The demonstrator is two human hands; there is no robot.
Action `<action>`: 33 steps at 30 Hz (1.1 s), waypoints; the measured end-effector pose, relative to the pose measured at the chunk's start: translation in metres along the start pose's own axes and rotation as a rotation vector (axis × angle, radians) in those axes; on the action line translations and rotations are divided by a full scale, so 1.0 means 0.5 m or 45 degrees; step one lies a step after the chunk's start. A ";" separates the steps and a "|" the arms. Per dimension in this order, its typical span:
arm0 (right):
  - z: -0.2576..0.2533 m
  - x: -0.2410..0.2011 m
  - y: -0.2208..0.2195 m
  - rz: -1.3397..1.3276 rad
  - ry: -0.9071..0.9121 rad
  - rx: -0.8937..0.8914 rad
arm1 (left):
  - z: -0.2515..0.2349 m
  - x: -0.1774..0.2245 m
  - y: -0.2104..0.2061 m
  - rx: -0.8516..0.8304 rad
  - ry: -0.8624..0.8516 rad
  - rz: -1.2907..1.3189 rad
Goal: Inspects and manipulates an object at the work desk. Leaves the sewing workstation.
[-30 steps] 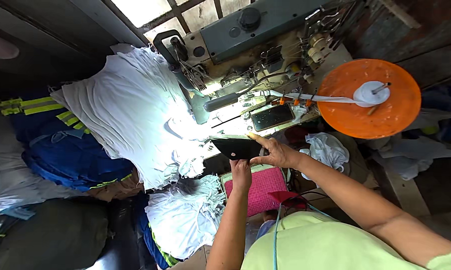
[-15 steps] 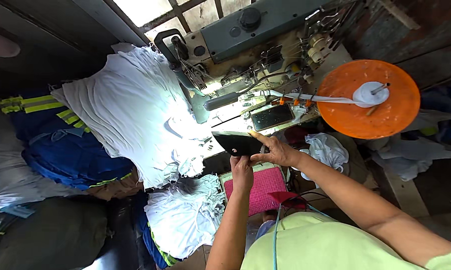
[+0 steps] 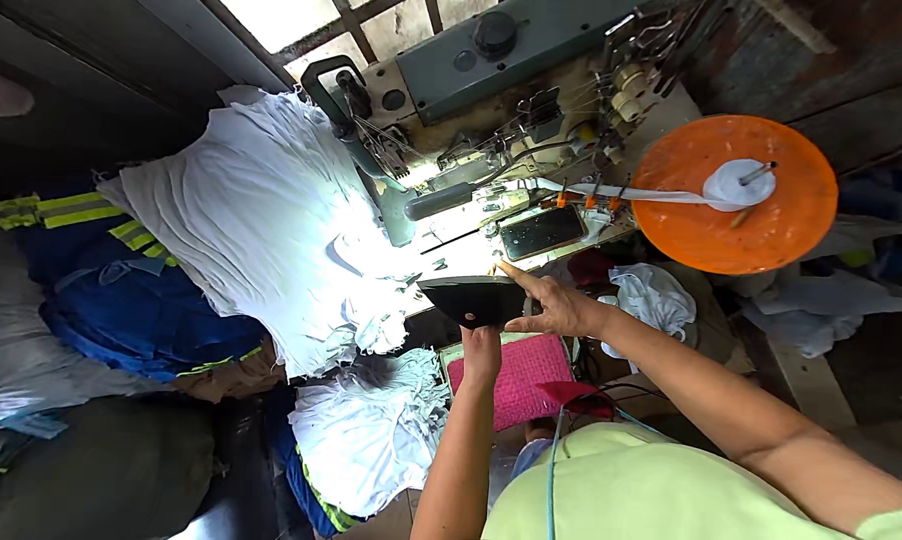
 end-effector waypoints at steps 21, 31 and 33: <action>-0.009 -0.014 -0.016 0.202 0.162 0.166 | -0.003 0.001 -0.007 -0.016 -0.069 0.087; -0.012 -0.011 -0.004 0.108 -0.018 -0.007 | -0.002 0.004 -0.017 -0.026 0.109 0.147; -0.014 -0.008 -0.003 0.064 -0.030 -0.041 | -0.002 -0.001 -0.013 -0.045 0.095 0.120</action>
Point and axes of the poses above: each hand's wrist, its own z-axis away from the middle knuckle, its own y-axis out of the back of the hand, x = y × z, the point moved 3 cm from there along -z, towards the middle knuckle, and after that the axes turned 3 degrees about x, right-handed, at the moved point
